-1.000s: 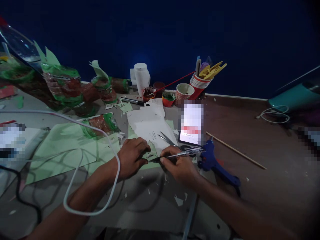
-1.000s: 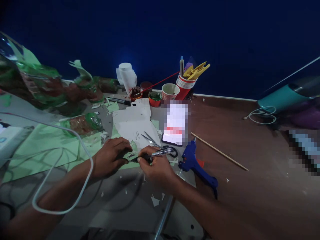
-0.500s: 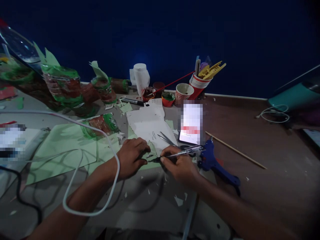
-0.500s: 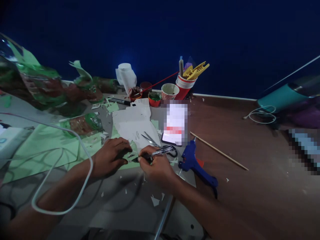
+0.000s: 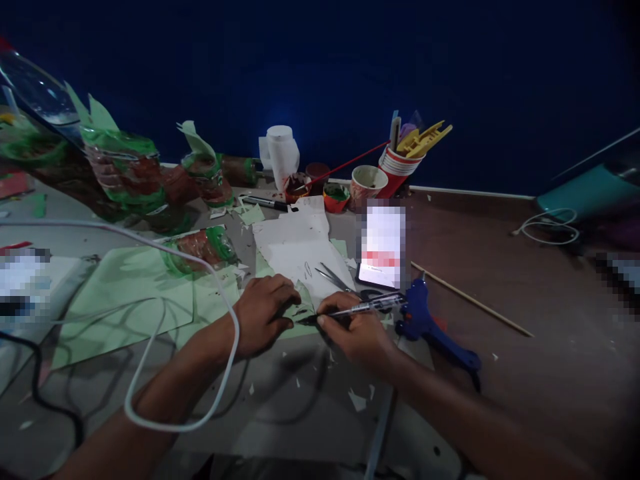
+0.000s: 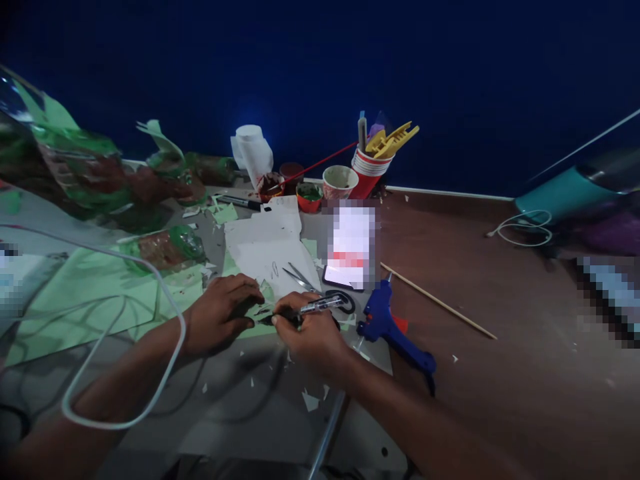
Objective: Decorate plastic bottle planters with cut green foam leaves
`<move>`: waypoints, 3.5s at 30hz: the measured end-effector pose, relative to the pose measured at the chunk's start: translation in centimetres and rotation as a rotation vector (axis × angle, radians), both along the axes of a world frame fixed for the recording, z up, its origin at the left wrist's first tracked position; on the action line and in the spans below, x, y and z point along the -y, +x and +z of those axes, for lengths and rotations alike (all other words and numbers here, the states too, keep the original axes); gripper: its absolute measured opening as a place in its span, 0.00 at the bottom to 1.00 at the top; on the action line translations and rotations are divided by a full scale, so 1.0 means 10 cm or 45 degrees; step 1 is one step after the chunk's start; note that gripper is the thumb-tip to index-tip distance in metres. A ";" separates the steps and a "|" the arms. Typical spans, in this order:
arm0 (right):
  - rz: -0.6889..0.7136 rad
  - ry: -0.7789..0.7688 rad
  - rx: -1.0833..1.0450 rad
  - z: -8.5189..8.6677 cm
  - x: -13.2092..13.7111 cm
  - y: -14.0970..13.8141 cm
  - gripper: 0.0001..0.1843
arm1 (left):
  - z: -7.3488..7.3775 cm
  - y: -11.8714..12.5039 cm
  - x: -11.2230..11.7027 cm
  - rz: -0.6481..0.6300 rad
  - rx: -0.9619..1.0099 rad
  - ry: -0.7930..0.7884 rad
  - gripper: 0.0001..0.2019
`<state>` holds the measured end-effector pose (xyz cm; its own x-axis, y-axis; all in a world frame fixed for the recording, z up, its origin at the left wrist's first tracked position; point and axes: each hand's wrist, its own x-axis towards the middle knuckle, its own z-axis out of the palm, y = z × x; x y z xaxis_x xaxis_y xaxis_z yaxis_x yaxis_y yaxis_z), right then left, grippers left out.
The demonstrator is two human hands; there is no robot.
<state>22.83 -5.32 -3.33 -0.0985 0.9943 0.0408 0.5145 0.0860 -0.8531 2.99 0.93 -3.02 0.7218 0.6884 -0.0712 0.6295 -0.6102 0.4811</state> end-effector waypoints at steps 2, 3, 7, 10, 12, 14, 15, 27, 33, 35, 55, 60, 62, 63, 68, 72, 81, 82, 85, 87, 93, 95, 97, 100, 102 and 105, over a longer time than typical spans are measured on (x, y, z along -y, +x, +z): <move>0.019 0.011 0.028 0.00 0.00 0.00 0.04 | 0.00 0.00 0.00 0.000 -0.001 0.002 0.15; 0.026 0.012 0.037 0.00 0.00 0.00 0.04 | -0.01 0.00 0.00 -0.001 -0.002 0.004 0.15; 0.042 -0.017 0.051 0.02 0.01 -0.02 0.04 | -0.02 -0.01 0.00 -0.010 0.014 0.013 0.15; 0.052 -0.054 0.053 0.02 0.01 -0.03 0.04 | -0.03 -0.01 0.00 -0.011 0.020 0.021 0.15; 0.057 -0.060 0.052 0.02 0.01 -0.03 0.04 | -0.02 -0.01 0.01 -0.009 0.010 0.032 0.14; 0.052 -0.052 0.049 0.01 0.01 -0.02 0.05 | -0.01 -0.01 0.01 -0.007 -0.007 0.033 0.15; 0.052 -0.047 0.045 0.01 0.01 -0.01 0.05 | -0.01 -0.01 0.01 -0.005 -0.015 0.029 0.15; 0.048 -0.052 0.017 0.01 0.00 0.00 0.05 | 0.01 0.01 0.01 0.006 -0.048 0.007 0.15; 0.017 -0.064 0.041 0.02 0.00 -0.01 0.05 | 0.01 0.01 0.00 0.001 -0.032 0.002 0.15; 0.032 -0.055 0.023 0.03 0.00 -0.01 0.05 | 0.00 0.01 0.00 -0.002 -0.040 0.013 0.15; -0.004 -0.096 -0.168 0.08 -0.03 0.03 0.03 | 0.00 0.01 0.00 -0.004 -0.059 -0.001 0.14; 0.001 -0.064 -0.085 0.09 -0.03 0.01 0.04 | 0.00 0.02 0.00 0.017 -0.067 -0.011 0.15; 0.009 -0.055 -0.074 0.09 -0.03 0.01 0.05 | 0.00 0.02 0.00 0.011 -0.065 -0.016 0.15; 0.013 -0.051 -0.075 0.09 -0.02 0.01 0.05 | 0.01 0.02 0.00 0.009 -0.063 -0.018 0.15; -0.006 -0.064 -0.095 0.08 -0.02 0.01 0.04 | 0.02 0.02 0.00 0.006 -0.056 -0.024 0.15; 0.002 -0.069 -0.088 0.07 -0.01 0.00 0.05 | 0.02 0.02 0.00 0.002 -0.059 -0.020 0.15; 0.008 -0.059 -0.080 0.07 -0.02 0.02 0.04 | 0.02 0.02 0.00 0.001 -0.051 -0.024 0.14; 0.006 -0.050 -0.069 0.07 -0.02 0.02 0.04 | 0.02 0.02 0.00 0.001 -0.050 -0.025 0.14; -0.002 -0.041 -0.095 0.07 -0.01 0.02 0.04 | 0.00 0.01 0.00 0.001 -0.051 -0.006 0.14; -0.024 -0.060 -0.233 0.06 -0.01 0.03 0.03 | -0.01 0.00 0.00 -0.004 -0.038 0.014 0.14; -0.178 -0.117 -0.883 0.03 -0.04 0.13 0.06 | -0.04 -0.03 -0.01 -0.027 0.018 0.004 0.14; -0.184 -0.067 -0.941 0.02 -0.05 0.15 0.08 | -0.06 -0.04 -0.02 -0.038 0.023 0.016 0.14; -0.169 -0.017 -0.838 0.02 -0.04 0.16 0.10 | -0.09 -0.05 -0.03 -0.056 0.051 0.032 0.14; -0.133 0.160 -0.405 0.03 -0.02 0.17 0.11 | -0.12 -0.07 -0.04 -0.081 0.125 0.040 0.12; -0.073 0.349 -0.088 0.03 -0.02 0.17 0.12 | -0.13 -0.07 -0.05 -0.084 0.156 0.047 0.11; 0.044 0.603 0.214 -0.01 -0.03 0.18 0.14 | -0.12 -0.07 -0.04 -0.079 0.156 0.071 0.12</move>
